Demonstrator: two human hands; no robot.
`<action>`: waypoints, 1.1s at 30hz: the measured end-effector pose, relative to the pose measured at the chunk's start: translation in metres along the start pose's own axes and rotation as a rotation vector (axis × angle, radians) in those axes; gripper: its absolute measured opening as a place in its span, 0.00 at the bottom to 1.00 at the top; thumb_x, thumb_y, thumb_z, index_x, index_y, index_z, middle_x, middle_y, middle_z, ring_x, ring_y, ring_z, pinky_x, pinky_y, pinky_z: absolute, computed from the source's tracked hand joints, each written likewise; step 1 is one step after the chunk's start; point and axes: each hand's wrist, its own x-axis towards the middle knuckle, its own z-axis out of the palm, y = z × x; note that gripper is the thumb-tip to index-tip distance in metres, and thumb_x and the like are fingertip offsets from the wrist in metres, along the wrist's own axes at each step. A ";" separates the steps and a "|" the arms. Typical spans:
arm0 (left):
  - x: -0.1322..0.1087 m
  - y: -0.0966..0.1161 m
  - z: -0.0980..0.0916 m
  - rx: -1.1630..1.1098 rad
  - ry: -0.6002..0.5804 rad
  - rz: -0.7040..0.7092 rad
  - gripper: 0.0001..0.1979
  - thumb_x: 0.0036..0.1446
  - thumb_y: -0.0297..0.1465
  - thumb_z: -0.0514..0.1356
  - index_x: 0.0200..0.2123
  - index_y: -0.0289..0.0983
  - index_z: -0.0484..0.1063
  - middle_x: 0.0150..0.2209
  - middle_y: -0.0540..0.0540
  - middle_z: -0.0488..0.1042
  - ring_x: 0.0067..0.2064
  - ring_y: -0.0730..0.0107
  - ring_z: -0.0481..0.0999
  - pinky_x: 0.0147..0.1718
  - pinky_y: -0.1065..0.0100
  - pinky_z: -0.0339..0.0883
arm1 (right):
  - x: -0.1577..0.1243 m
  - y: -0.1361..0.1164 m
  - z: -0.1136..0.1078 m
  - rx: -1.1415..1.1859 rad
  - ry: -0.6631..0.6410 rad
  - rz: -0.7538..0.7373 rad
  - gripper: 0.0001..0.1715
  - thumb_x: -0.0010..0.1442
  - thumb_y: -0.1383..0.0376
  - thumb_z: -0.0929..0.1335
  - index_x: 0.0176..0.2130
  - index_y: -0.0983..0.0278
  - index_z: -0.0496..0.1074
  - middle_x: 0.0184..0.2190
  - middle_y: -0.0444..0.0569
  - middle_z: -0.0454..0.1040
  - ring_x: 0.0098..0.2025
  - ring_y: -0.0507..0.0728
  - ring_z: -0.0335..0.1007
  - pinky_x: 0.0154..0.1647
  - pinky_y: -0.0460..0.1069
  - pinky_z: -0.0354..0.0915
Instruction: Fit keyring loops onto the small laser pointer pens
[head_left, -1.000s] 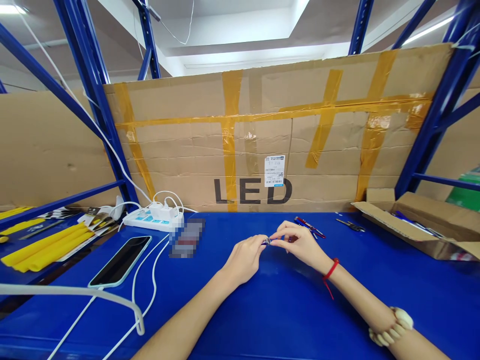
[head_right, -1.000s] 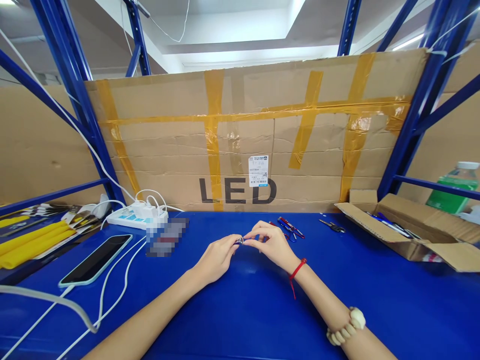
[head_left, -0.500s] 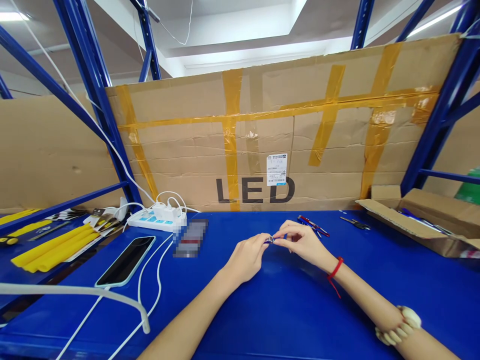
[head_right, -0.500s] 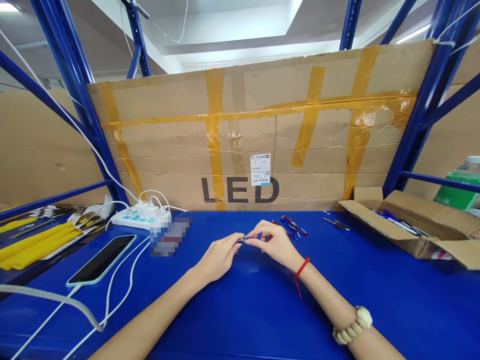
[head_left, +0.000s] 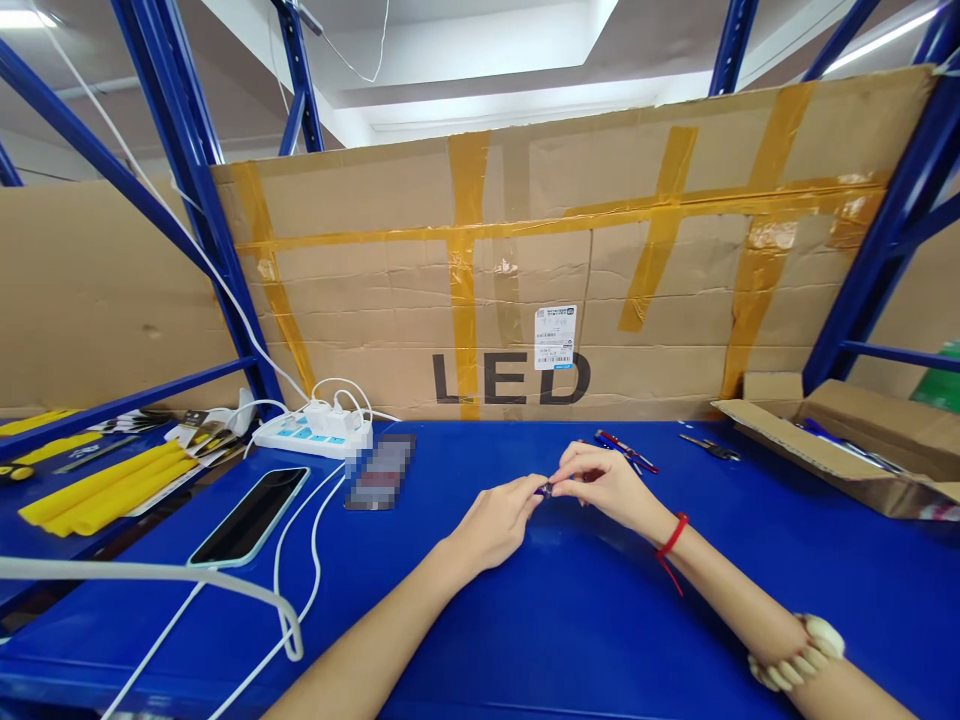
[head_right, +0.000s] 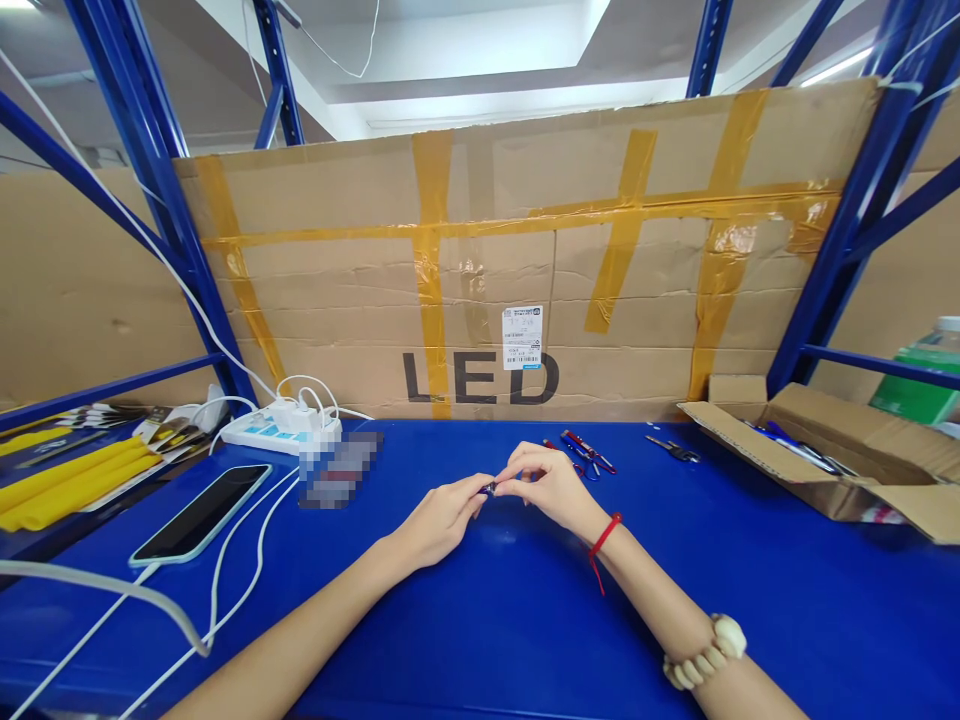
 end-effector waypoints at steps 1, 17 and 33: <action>0.000 0.001 -0.001 -0.006 -0.024 -0.007 0.10 0.63 0.28 0.43 0.44 0.38 0.61 0.40 0.49 0.69 0.38 0.71 0.70 0.33 0.73 0.59 | 0.000 0.002 0.000 -0.001 -0.005 -0.003 0.13 0.45 0.58 0.71 0.25 0.67 0.74 0.26 0.47 0.65 0.19 0.45 0.59 0.19 0.43 0.58; -0.001 0.003 -0.002 -0.017 -0.038 -0.038 0.01 0.62 0.28 0.44 0.37 0.38 0.54 0.44 0.47 0.69 0.43 0.64 0.71 0.33 0.71 0.59 | -0.005 0.013 0.006 -0.238 0.019 -0.050 0.13 0.49 0.57 0.69 0.26 0.64 0.74 0.27 0.46 0.69 0.23 0.47 0.59 0.23 0.44 0.57; -0.004 0.012 -0.007 -0.009 -0.112 -0.106 0.03 0.62 0.30 0.43 0.39 0.39 0.53 0.38 0.49 0.70 0.37 0.62 0.72 0.27 0.71 0.56 | -0.005 0.004 0.002 -0.212 -0.028 -0.061 0.13 0.50 0.57 0.69 0.24 0.65 0.73 0.26 0.47 0.67 0.25 0.48 0.58 0.24 0.44 0.56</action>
